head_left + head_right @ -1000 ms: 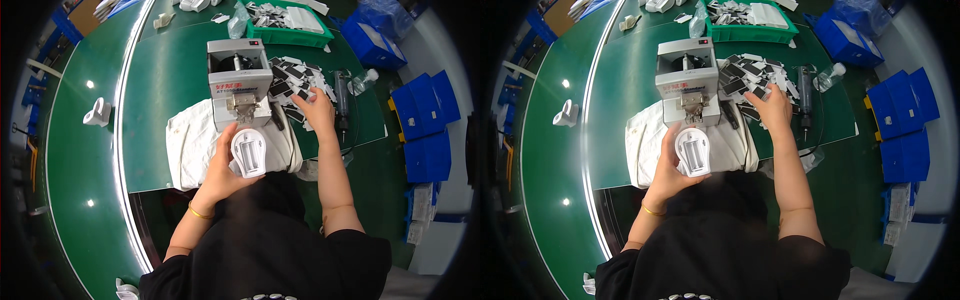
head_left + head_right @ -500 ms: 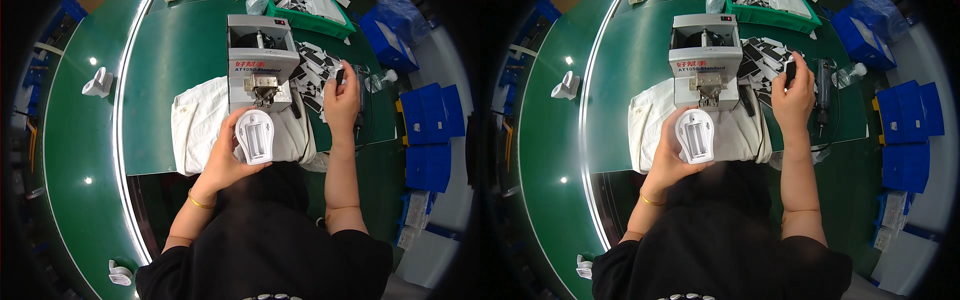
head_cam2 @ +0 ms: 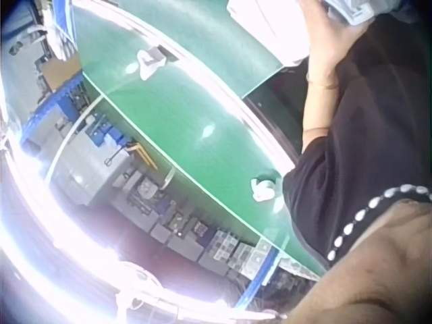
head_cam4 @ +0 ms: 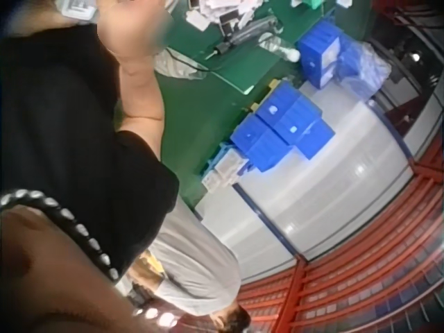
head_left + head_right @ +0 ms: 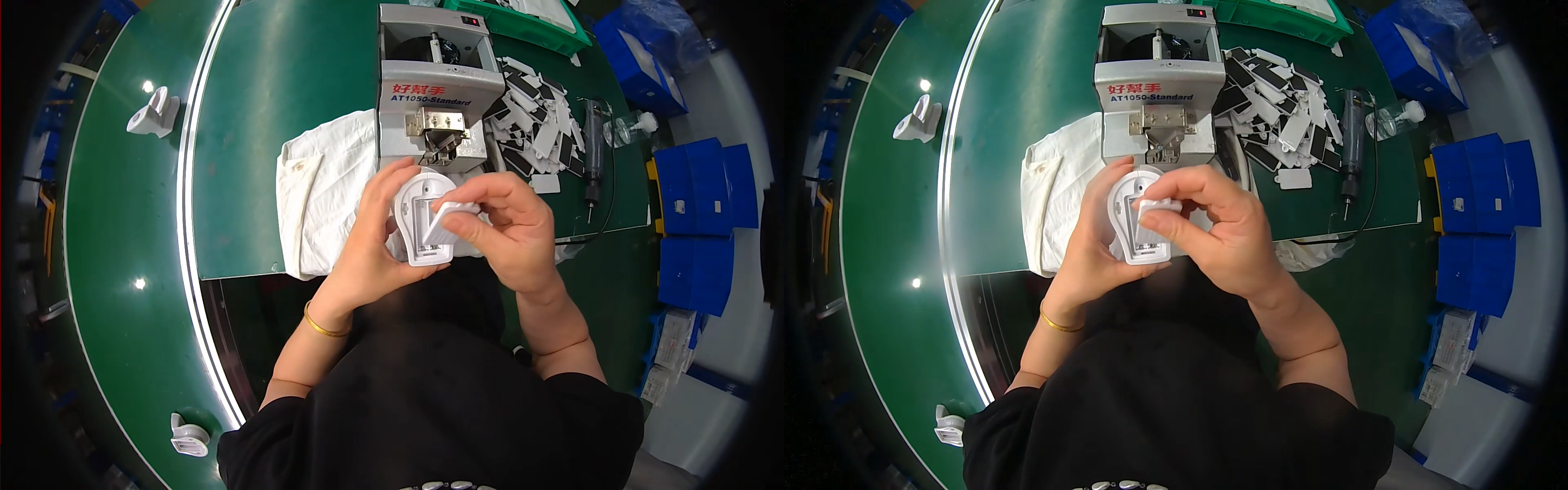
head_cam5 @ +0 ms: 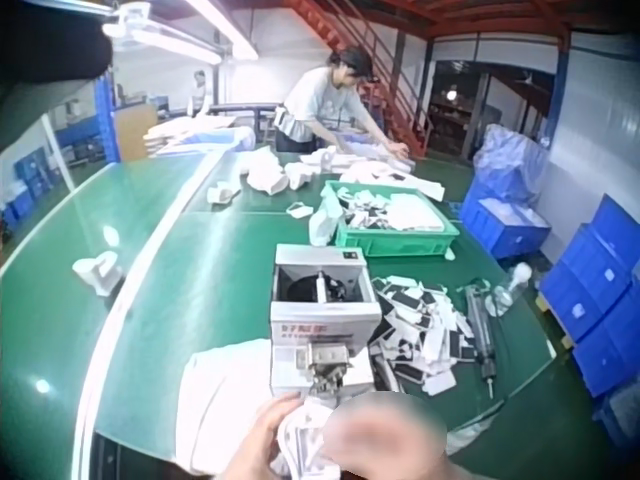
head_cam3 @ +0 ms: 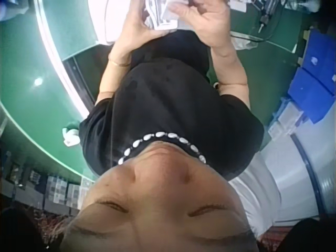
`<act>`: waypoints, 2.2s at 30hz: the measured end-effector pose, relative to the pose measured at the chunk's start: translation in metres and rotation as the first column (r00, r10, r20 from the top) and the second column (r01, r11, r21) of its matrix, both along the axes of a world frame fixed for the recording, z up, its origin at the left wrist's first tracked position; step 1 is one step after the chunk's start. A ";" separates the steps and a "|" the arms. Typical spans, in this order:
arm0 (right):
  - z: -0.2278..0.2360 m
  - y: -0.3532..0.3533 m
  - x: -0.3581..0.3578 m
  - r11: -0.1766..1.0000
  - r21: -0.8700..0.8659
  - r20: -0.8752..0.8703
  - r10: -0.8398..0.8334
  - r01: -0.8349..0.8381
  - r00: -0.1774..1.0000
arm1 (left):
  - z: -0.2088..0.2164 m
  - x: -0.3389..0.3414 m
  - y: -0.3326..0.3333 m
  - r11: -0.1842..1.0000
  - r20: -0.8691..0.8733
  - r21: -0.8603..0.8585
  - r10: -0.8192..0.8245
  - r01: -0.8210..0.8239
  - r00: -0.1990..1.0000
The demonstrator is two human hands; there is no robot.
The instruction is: Assembling plastic housings by inserting components and securing them with screws using an electric screwdriver.
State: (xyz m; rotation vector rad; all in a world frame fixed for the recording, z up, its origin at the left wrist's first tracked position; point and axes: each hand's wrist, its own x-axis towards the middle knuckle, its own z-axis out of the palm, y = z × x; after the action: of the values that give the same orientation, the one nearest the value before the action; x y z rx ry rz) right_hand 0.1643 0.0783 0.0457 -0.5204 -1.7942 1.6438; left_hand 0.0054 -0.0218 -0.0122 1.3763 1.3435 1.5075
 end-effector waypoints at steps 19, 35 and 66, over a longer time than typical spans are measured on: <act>-0.014 -0.008 -0.001 0.969 -0.247 0.140 0.029 0.006 0.990 | 0.009 0.001 -0.010 0.994 0.240 -0.001 -0.109 0.112 0.965; -0.013 0.014 0.020 0.943 -0.332 0.209 0.056 0.017 0.976 | 0.012 0.012 -0.008 0.999 -0.134 -0.014 -0.049 0.047 0.990; 0.040 0.095 -0.044 0.946 0.215 -0.388 -0.147 0.244 0.910 | -0.022 0.027 -0.019 0.999 -0.444 0.044 0.014 0.006 0.896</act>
State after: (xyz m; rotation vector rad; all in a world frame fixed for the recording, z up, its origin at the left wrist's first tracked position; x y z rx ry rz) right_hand 0.1202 0.1728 0.0855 -0.2436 -1.5844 1.2465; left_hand 0.0326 -0.0406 -0.0341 1.8259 1.5896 1.2720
